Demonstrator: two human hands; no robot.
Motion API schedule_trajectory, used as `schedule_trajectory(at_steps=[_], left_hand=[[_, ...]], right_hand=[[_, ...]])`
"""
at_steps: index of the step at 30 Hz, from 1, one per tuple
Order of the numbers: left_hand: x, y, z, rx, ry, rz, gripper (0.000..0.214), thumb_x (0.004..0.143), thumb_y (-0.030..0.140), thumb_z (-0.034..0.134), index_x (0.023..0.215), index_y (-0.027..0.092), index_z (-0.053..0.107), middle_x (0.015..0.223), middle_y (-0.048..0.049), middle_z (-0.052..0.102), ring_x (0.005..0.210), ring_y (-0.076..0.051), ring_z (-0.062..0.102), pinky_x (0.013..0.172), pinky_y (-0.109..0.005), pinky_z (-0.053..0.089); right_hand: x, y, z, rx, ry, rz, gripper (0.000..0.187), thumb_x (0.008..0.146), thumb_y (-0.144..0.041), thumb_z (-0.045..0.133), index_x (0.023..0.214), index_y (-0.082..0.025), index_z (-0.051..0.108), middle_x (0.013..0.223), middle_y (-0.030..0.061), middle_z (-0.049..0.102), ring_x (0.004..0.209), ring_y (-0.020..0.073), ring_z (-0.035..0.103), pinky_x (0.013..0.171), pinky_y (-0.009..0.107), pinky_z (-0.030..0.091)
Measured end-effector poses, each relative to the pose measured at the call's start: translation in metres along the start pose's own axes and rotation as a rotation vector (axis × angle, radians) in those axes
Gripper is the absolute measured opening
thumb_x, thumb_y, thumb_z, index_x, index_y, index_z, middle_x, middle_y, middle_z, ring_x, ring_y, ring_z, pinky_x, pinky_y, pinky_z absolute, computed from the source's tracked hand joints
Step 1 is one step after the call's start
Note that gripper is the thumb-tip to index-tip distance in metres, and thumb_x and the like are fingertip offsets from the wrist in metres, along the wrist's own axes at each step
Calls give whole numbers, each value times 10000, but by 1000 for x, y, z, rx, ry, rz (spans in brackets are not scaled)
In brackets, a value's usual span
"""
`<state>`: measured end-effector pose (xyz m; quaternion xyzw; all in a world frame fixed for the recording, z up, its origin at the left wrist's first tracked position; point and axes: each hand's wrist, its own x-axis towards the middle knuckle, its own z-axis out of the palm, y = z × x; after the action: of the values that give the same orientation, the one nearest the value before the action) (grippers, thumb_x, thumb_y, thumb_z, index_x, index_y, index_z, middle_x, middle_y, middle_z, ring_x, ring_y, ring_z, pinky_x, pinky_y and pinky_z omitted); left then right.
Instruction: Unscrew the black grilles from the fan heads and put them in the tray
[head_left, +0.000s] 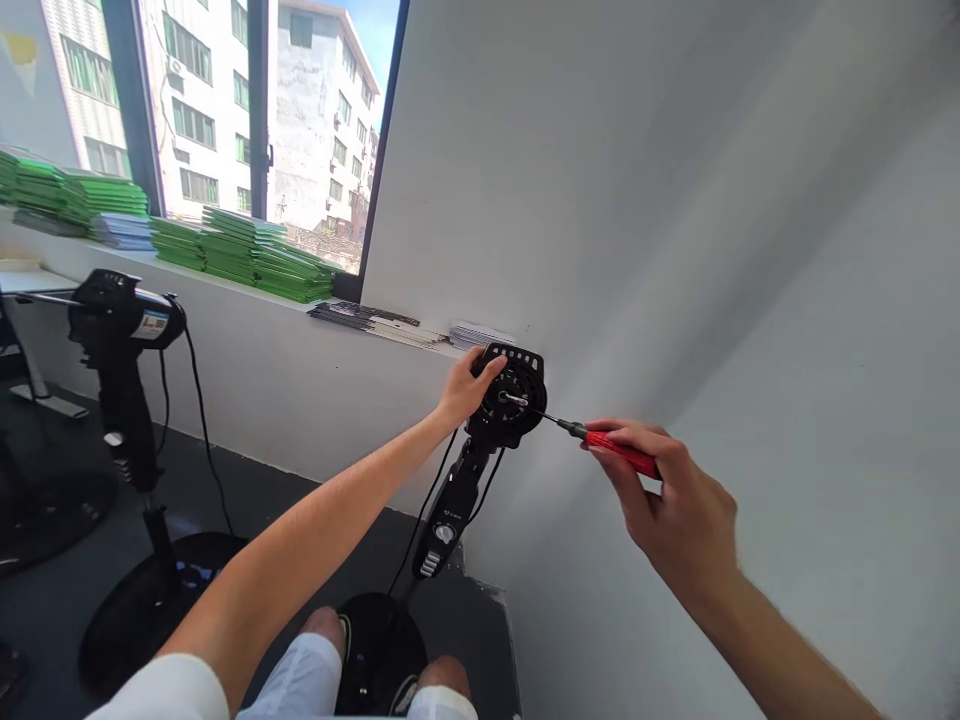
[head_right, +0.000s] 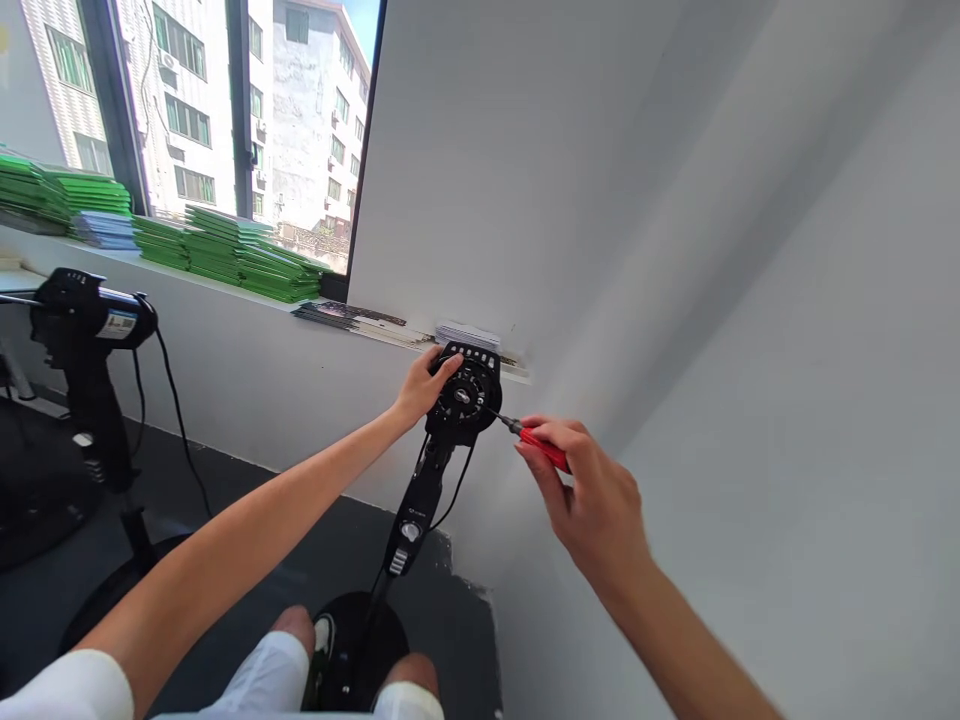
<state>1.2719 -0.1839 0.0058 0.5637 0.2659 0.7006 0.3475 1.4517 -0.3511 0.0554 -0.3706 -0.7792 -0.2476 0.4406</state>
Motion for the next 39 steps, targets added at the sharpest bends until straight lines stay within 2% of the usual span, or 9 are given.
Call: schedule_trajectory(at_steps=[7,14,18,22,24,29,33,37,39], left_hand=[[1,-1,2,-28,9,6,285,907,470,657,853,197,598,751,27,591,741,-136,534,697,-247,418],[3,-4,3,-28,26,-16,253,913,442,666,874,197,621,761,23,612,742,-138,548,726,-256,432],[5,-6,3,-2,29,-2,225,924,415,657,878,196,632,781,12,636,777,-149,574,766,-262,448],[5,-8,2,5,15,11,219,930,409,649,877,197,634,790,8,641,786,-155,580,770,-269,453],[5,-7,1,0,13,9,215,931,404,651,877,197,636,792,8,644,787,-155,582,767,-267,454],[6,-2,-1,2,41,-28,185,926,374,668,880,196,649,793,10,658,803,-155,601,795,-264,467],[9,2,-2,35,47,-21,178,922,364,676,865,197,654,803,7,666,808,-154,609,800,-265,471],[13,1,-3,33,52,-7,173,926,366,675,890,198,658,817,0,668,810,-158,620,796,-271,478],[15,1,-4,27,52,10,168,929,358,676,883,198,658,834,-3,674,831,-164,627,812,-275,482]], right_hand=[[2,2,0,-38,-18,-53,57,1012,-251,583,1040,-263,535,1031,-9,766,665,79,690,521,182,484],[17,-4,-8,-285,-94,-340,111,1047,-322,508,1038,-213,530,889,12,760,585,91,660,464,205,379],[35,-17,-15,-505,-223,-242,327,1063,-398,355,1065,-169,589,556,-29,607,386,107,452,408,243,231],[55,-26,-23,-788,-349,-95,592,1054,-576,253,775,-188,602,384,-23,401,365,111,282,452,269,163],[64,-30,-26,-825,-416,-44,601,1039,-609,256,753,-195,586,416,3,465,381,117,296,468,274,178],[79,-39,-26,-683,-680,-7,407,1016,-467,342,1157,-175,588,593,22,654,407,145,419,472,267,216],[84,-46,-26,-933,-629,-25,584,1041,-562,210,860,-193,625,446,49,505,444,195,472,500,305,241],[82,-31,-22,-729,-644,-5,543,993,-602,183,1151,-253,567,558,47,619,415,182,448,480,301,234],[79,-15,-17,-721,-558,-58,621,985,-621,79,1149,-258,555,541,34,595,379,175,392,486,303,199]])
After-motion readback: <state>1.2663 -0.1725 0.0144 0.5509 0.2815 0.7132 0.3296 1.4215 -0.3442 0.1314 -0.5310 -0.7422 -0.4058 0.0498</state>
